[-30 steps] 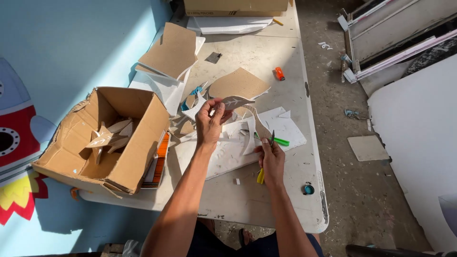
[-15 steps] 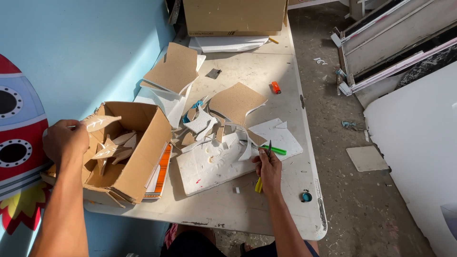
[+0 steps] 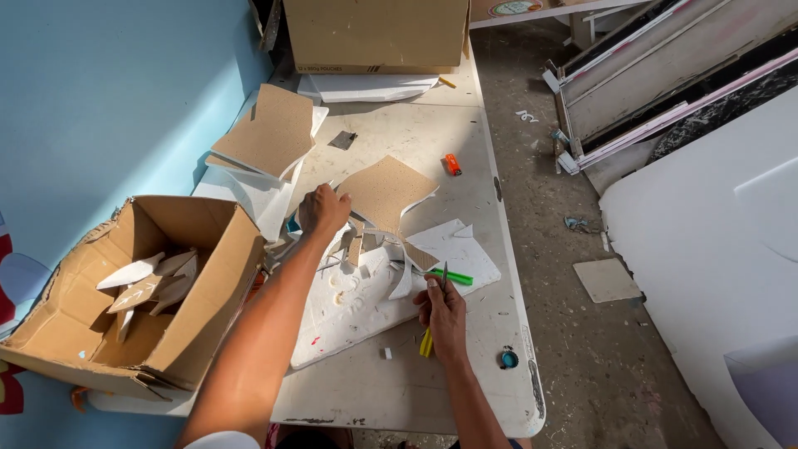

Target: The person uses a yellow utility knife to cut a piece of corrugated cardboard on a white table. They trim the edges and then cut a curved shape from the center of the piece.

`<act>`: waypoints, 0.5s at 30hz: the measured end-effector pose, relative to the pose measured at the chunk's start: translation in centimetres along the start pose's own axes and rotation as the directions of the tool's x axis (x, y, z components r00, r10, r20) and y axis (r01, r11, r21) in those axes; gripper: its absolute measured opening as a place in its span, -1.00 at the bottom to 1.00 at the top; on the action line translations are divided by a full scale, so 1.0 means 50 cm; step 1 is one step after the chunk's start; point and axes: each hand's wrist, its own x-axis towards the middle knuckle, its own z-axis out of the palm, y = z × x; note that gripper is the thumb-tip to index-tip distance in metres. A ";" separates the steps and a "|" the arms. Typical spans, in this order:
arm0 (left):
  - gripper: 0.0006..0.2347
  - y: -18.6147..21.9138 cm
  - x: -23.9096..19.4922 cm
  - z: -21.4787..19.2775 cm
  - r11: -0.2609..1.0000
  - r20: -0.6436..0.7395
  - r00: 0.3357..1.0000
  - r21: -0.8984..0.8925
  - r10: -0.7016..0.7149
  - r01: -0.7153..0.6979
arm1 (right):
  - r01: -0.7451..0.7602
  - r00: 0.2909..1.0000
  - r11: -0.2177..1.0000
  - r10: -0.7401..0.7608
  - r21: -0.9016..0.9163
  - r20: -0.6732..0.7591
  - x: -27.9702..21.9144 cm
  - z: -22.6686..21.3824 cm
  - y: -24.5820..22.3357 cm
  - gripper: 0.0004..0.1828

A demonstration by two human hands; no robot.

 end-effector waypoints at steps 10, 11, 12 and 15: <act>-0.02 0.198 -0.099 0.036 0.972 0.226 0.950 0.146 -0.214 0.184 | -0.023 1.000 0.999 0.024 0.048 -0.013 0.015 -0.008 -0.001 -0.67; -0.01 0.206 -0.110 0.018 0.952 0.254 0.923 -0.031 -0.288 0.305 | -0.020 1.000 0.999 0.020 0.047 -0.004 0.018 -0.009 0.002 -0.66; 0.04 0.214 -0.123 -0.001 0.886 0.295 0.888 -0.201 -0.353 0.419 | -0.017 1.000 0.999 0.017 0.047 0.005 0.018 -0.010 0.004 -0.65; -0.16 0.124 -0.016 0.142 0.904 0.376 0.828 0.268 -0.415 0.332 | -0.012 1.000 0.999 0.012 0.053 -0.001 0.012 -0.009 -0.002 -0.65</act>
